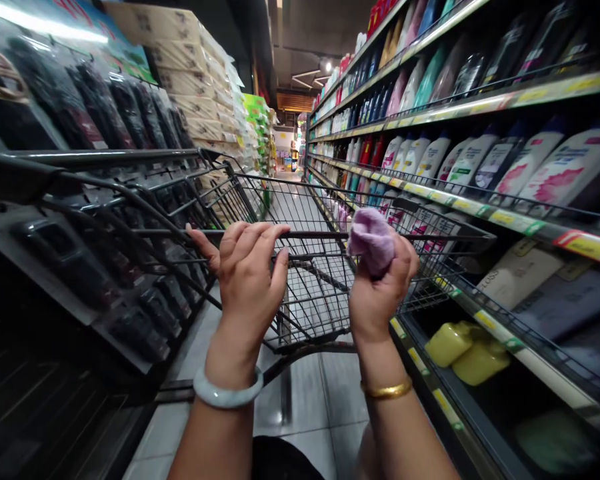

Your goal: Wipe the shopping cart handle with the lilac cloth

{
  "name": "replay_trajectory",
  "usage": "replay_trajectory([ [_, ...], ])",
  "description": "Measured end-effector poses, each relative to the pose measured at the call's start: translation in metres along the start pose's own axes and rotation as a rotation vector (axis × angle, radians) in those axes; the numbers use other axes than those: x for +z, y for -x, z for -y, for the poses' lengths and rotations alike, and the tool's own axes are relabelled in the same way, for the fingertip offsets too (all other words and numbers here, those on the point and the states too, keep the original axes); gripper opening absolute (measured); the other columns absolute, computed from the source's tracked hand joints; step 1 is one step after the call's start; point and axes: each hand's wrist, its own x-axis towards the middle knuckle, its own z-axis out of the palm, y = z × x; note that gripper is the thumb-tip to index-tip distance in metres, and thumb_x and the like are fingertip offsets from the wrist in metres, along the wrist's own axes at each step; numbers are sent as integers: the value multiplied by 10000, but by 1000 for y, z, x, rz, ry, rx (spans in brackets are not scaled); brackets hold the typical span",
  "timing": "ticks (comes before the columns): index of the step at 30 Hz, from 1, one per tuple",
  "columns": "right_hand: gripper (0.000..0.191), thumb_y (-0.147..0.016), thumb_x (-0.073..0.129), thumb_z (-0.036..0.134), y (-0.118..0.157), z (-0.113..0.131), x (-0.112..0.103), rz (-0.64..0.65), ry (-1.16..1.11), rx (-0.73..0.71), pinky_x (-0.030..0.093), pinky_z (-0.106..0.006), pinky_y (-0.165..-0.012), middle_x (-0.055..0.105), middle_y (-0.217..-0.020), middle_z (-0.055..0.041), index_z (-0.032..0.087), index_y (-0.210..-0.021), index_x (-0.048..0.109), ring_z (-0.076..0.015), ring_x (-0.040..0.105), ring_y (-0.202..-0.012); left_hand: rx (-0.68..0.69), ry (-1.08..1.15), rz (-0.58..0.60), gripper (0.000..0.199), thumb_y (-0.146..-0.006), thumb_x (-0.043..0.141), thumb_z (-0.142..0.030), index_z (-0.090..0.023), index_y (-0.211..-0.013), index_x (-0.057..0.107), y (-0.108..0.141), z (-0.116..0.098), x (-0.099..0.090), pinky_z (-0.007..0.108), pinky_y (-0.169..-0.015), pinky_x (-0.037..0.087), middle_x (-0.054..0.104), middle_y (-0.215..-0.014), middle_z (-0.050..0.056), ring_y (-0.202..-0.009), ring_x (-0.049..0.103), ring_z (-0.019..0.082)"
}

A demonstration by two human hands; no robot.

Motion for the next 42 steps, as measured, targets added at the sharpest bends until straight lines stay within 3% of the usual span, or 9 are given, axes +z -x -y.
replay_trajectory([
  [2,568,-898,555,65,8,1,4,-6,30,13,423,-596,-1209,557,-1405,-123,290,-1417,612,-286,545,-1367,-11,13,-3,278,-987,605,-284,-291,-1222,752,0,1,2,527,-1300,250,744,-1227,45,-1296,571,291],
  [8,521,-872,513,-5,26,13,9,289,-22,-76,510,-502,-1144,657,-1300,-77,305,-1216,751,-242,600,-1283,32,24,28,302,-990,595,-314,-265,-1254,735,-5,15,3,496,-1251,351,731,-1258,62,-1273,584,283],
  [14,497,-848,552,53,-13,-38,-14,-47,103,62,414,-602,-1222,643,-1383,-108,244,-1270,732,-280,578,-1347,28,11,53,264,-963,596,-337,-280,-1184,728,-15,26,5,538,-1240,344,722,-1176,58,-1254,576,294],
  [22,604,-842,458,-27,23,-38,5,274,150,-49,446,-567,-1171,688,-1414,-113,280,-1275,748,-252,630,-1336,6,-28,-12,213,-900,603,-272,-326,-1072,717,-22,36,14,590,-1246,270,711,-1102,54,-1221,573,319],
  [25,549,-877,491,11,5,-44,-3,163,78,-29,450,-535,-1184,704,-1370,-104,269,-1305,719,-243,618,-1351,13,-68,-2,218,-912,593,-278,-313,-1089,716,-22,37,12,616,-1249,235,716,-1108,54,-1223,566,318],
  [29,616,-890,573,80,-12,-38,-6,-74,3,102,438,-549,-1208,640,-1440,-141,241,-1484,554,-263,576,-1391,20,-99,39,249,-963,581,-373,-326,-1138,751,-29,26,8,579,-1188,331,728,-1081,68,-1213,565,327],
  [35,577,-836,484,-9,-11,-10,0,279,10,-118,429,-548,-1220,715,-1378,-68,275,-1296,688,-250,593,-1381,142,-111,196,435,-1058,427,-520,-288,-1135,787,-50,-2,21,524,-1156,352,758,-1074,81,-1149,604,303],
  [40,672,-804,525,46,-35,-56,-22,-128,73,-17,464,-571,-1175,649,-1443,-104,244,-1444,588,-284,608,-1358,115,-215,190,476,-1060,392,-546,-253,-879,720,-40,-2,46,541,-1107,315,684,-932,95,-1010,557,300],
  [42,672,-762,549,48,-40,-69,-24,-94,160,-37,404,-592,-1224,651,-1459,-121,223,-1406,633,-315,577,-1402,91,-221,148,498,-1076,343,-536,-244,-863,686,-35,0,53,516,-1069,323,664,-927,90,-1006,537,291],
])
